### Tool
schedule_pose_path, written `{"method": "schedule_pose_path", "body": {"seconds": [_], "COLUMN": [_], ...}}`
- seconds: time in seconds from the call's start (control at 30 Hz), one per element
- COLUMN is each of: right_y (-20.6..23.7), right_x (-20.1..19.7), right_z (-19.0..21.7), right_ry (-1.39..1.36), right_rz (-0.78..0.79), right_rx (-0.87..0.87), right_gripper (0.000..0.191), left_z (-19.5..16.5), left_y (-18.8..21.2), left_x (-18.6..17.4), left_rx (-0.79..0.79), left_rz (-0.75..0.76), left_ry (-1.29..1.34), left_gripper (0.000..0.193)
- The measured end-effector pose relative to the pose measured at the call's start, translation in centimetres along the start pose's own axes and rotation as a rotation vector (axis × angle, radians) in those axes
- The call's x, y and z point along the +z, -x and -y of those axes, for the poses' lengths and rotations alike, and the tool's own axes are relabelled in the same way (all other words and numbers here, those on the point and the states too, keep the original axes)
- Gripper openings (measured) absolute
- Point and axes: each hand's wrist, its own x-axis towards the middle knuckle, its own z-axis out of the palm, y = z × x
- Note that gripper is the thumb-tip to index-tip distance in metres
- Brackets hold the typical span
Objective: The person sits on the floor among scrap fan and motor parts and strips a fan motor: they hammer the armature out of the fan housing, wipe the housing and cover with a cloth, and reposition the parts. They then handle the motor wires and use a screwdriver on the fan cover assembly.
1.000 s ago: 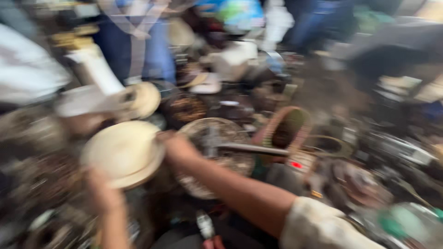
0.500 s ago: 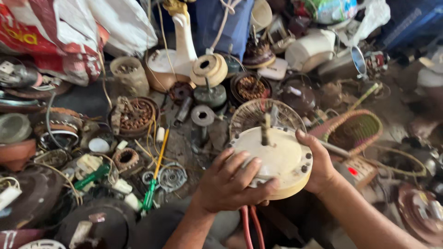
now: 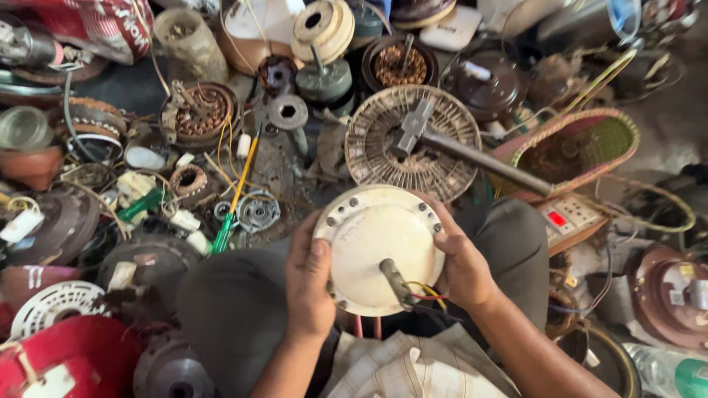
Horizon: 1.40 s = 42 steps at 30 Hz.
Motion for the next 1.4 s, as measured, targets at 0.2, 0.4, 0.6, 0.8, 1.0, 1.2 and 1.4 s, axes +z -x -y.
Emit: {"method": "schedule_pose_path", "body": {"seconds": [0.2, 0.4, 0.6, 0.8, 1.0, 1.2, 1.4], "right_y": [-0.1, -0.6, -0.3, 0.1, -0.9, -1.6, -1.6], "right_x": [0.4, 1.1, 1.7, 1.7, 2.3, 4.2, 5.2], "right_z": [-1.7, -2.0, -2.5, -3.3, -5.3, -6.2, -5.7], "right_ry": [-0.013, -0.042, -0.100, -0.181, -0.310, -0.302, -0.275], "right_rz": [0.071, 0.132, 0.151, 0.083, -0.059, -0.171, -0.135], "right_rx": [-0.002, 0.018, -0.004, 0.073, 0.180, 0.389, 0.336], "right_gripper": [0.085, 0.087, 0.089, 0.073, 0.061, 0.058, 0.053], "left_z": [-1.5, -3.4, -4.3, -5.2, -6.5, -7.2, -6.4], "left_y": [1.0, 1.3, 1.4, 1.8, 2.1, 1.4, 1.1], "left_x": [-0.7, -0.8, -0.8, -0.3, 0.1, -1.2, -2.8], "left_rx": [0.021, 0.021, 0.030, 0.023, 0.063, -0.028, -0.025], "left_rz": [-0.008, -0.032, -0.037, 0.007, 0.012, -0.113, -0.147], "left_ry": [-0.157, -0.222, -0.217, -0.252, -0.423, -0.387, -0.372], "left_gripper": [0.060, 0.058, 0.054, 0.052, 0.050, 0.048, 0.044]}}
